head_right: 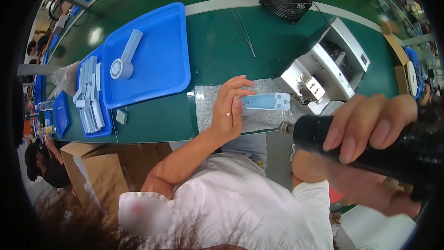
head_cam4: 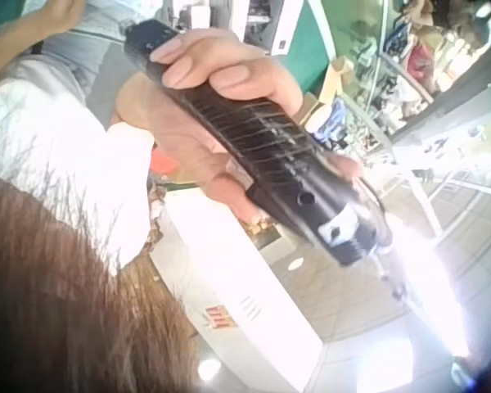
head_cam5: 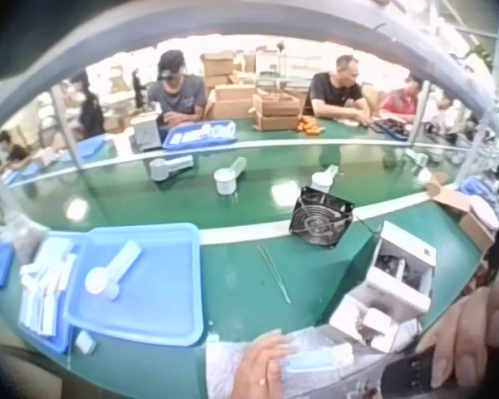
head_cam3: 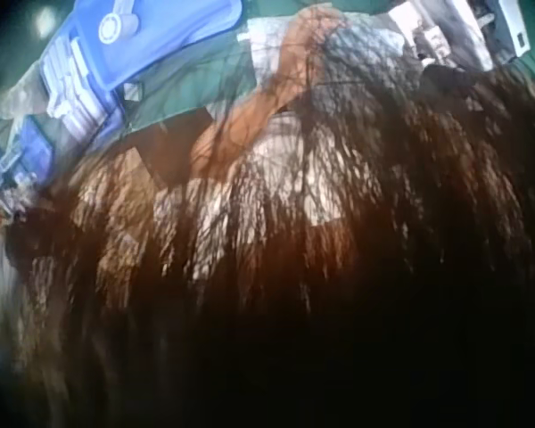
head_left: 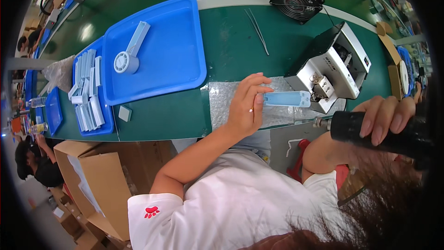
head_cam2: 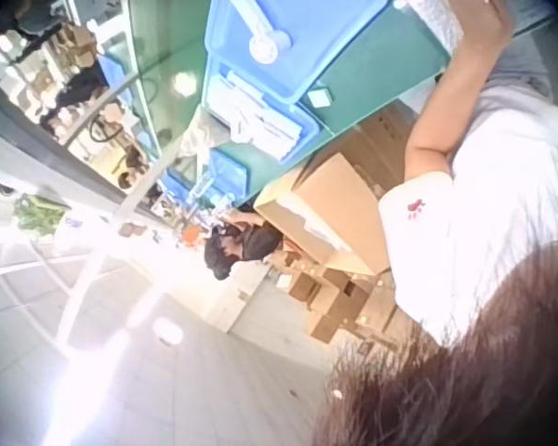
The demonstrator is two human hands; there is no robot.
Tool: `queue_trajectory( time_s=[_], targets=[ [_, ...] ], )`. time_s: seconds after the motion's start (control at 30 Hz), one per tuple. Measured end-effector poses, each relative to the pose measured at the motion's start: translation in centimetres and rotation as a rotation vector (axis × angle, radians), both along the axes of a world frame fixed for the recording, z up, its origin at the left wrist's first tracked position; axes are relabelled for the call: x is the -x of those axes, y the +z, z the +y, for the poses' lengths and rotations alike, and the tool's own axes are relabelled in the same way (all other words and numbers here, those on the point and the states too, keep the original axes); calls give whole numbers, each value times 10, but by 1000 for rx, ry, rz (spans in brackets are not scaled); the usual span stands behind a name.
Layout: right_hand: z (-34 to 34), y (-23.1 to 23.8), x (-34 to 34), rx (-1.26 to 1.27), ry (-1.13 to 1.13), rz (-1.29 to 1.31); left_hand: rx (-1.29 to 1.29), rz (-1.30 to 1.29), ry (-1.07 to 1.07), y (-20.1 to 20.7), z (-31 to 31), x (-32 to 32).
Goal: The person uses a handheld electric screwdriver to drive screws into small white plastic components. They pick up each component from a blue tray, secure it with the tool, and place the finished item onto the green workbench. The process is repeated for multiple identical parts.
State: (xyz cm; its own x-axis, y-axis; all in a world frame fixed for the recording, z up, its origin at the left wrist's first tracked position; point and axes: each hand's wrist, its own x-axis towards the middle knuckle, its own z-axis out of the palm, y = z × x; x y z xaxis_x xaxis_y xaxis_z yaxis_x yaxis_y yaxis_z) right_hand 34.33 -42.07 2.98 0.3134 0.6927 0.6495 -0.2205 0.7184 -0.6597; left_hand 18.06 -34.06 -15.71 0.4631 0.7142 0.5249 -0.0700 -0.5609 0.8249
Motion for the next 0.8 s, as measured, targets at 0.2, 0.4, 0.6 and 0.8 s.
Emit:
queue_trajectory(
  time_s=[0.2, 0.4, 0.6, 0.8],
  targets=[
    [23, -14, 0, 27, -179, 44, -6, 15, -18, -1, 2, 1],
    [25, -25, -3, 32, -213, 12, 7, -19, -12, 0, 3, 0],
    [22, -24, 6, 73, -108, 60, 18, -31, -8, -4, 0, 1],
    [22, -24, 22, -5, -160, 72, -16, -15, -8, -8, -1, 2]
  ],
)
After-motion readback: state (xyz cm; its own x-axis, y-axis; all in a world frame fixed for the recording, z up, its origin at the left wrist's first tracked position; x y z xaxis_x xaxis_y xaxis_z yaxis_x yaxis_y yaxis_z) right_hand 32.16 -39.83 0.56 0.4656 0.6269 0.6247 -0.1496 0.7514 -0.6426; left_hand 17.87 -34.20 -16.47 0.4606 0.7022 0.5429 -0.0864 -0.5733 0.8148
